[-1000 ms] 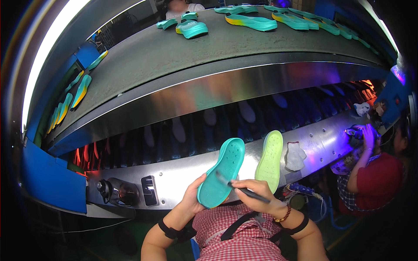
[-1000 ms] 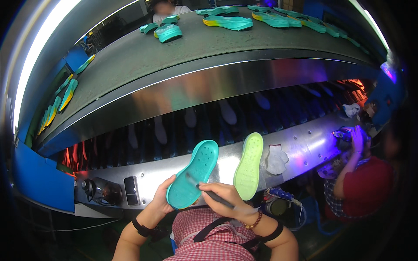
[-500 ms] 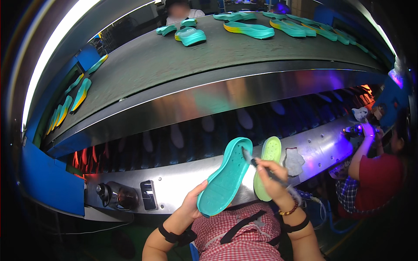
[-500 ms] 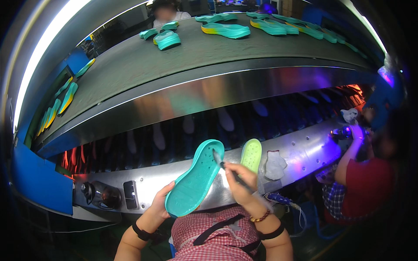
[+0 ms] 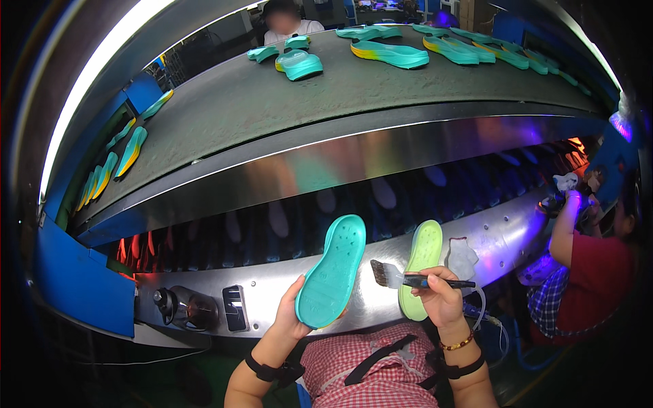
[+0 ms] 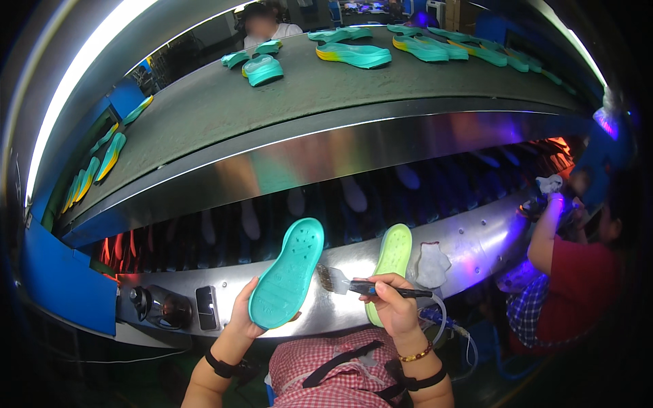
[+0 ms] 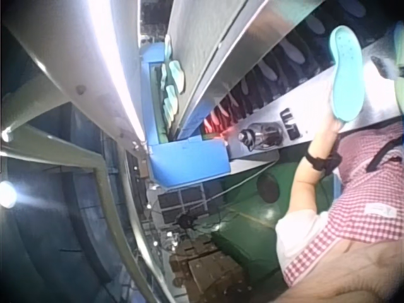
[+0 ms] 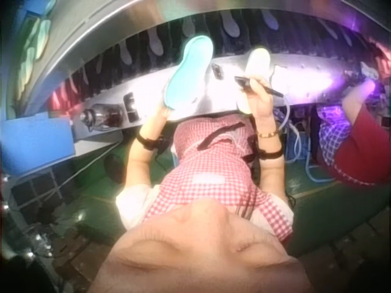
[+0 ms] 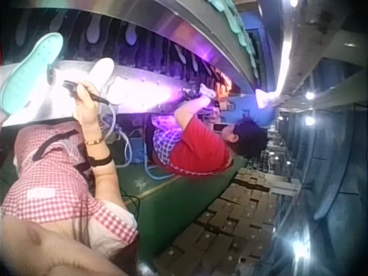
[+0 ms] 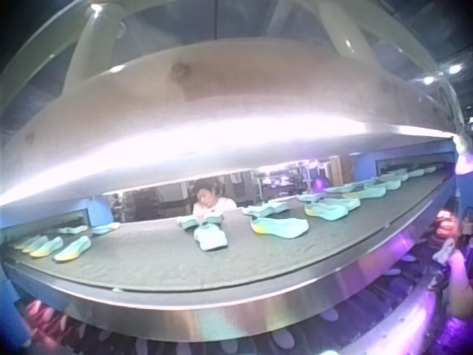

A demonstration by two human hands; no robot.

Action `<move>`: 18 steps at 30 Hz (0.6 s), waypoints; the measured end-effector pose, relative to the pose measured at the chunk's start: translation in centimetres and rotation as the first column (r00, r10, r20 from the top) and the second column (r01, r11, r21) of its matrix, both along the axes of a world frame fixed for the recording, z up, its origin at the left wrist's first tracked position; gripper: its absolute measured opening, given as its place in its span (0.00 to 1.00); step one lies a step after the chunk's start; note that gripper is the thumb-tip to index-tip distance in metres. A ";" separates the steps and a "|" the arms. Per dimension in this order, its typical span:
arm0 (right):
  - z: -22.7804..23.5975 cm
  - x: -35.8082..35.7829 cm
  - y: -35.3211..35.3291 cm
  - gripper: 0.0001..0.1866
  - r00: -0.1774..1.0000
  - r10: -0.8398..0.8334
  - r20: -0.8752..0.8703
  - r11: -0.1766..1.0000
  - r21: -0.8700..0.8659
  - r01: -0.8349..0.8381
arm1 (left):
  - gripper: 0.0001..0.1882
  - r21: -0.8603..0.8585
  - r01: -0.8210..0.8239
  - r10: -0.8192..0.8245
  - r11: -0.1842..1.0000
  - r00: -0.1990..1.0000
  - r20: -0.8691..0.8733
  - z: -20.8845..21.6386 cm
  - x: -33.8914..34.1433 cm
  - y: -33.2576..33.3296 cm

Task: The person is applying glue or a primer liquid to the bottom of teal-colored shoe soles using a brush, then placing them onto a moving conveyor belt.

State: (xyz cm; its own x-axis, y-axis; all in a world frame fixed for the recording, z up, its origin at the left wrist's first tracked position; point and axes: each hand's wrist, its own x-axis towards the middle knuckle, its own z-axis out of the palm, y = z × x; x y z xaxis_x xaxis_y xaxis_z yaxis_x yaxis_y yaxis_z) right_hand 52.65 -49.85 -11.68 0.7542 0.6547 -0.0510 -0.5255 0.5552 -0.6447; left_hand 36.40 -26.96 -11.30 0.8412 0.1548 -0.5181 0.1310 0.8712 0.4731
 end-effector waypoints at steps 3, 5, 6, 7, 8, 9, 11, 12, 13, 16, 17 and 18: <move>-0.8 0.3 -1.0 0.09 0.998 -0.067 -0.002 0.997 -0.028 0.067 | 0.31 -0.015 -0.018 0.016 1.000 0.995 -0.094 -0.3 0.1 -0.2; -1.2 0.8 -1.9 0.09 0.993 -0.118 -0.027 0.992 -0.046 0.117 | 0.30 0.024 0.037 -0.034 0.999 0.992 -0.124 0.2 -0.1 -0.4; -1.4 1.0 -2.4 0.10 0.988 -0.151 -0.023 0.988 -0.024 0.151 | 0.30 0.065 0.079 -0.071 0.995 0.990 -0.118 0.7 -0.4 -0.5; -1.5 1.4 -2.9 0.10 0.987 -0.160 -0.033 0.986 0.031 0.161 | 0.30 0.114 0.122 -0.100 0.986 0.979 -0.180 1.6 -0.8 -0.6; -1.7 1.7 -3.5 0.11 0.970 -0.225 -0.090 0.974 0.018 0.227 | 0.31 0.149 0.137 -0.127 0.979 0.989 -0.077 2.6 -1.1 -0.7; -1.7 2.0 -4.1 0.12 0.964 -0.234 -0.124 0.968 0.058 0.242 | 0.32 0.284 0.124 -0.120 0.951 0.992 -0.031 3.9 -1.7 -0.5; -2.0 2.5 -5.1 0.15 0.943 -0.319 -0.095 0.944 0.057 0.325 | 0.34 0.522 0.096 -0.142 0.847 0.989 0.048 6.7 -2.2 -0.3; -2.1 2.7 -5.5 0.15 0.942 -0.325 -0.083 0.944 0.035 0.329 | 0.33 0.482 0.041 -0.132 0.875 0.979 0.156 8.5 -2.5 0.3; -2.2 2.7 -5.7 0.15 0.927 -0.367 -0.070 0.930 0.004 0.368 | 0.33 0.450 -0.060 -0.067 0.891 0.963 0.260 10.2 -2.5 1.0; -2.4 2.5 -5.6 0.15 0.942 -0.331 -0.050 0.942 -0.083 0.326 | 0.33 0.408 -0.440 0.254 0.800 0.864 0.435 14.9 -0.6 4.6; -2.5 2.3 -5.3 0.14 0.946 -0.322 -0.036 0.945 -0.081 0.318 | 0.33 0.365 -0.356 0.109 0.860 0.827 0.552 16.6 0.2 7.0; -2.6 2.2 -5.0 0.14 0.948 -0.316 -0.020 0.946 -0.080 0.314 | 0.33 0.355 -0.407 0.117 0.842 0.779 0.616 18.0 1.3 9.4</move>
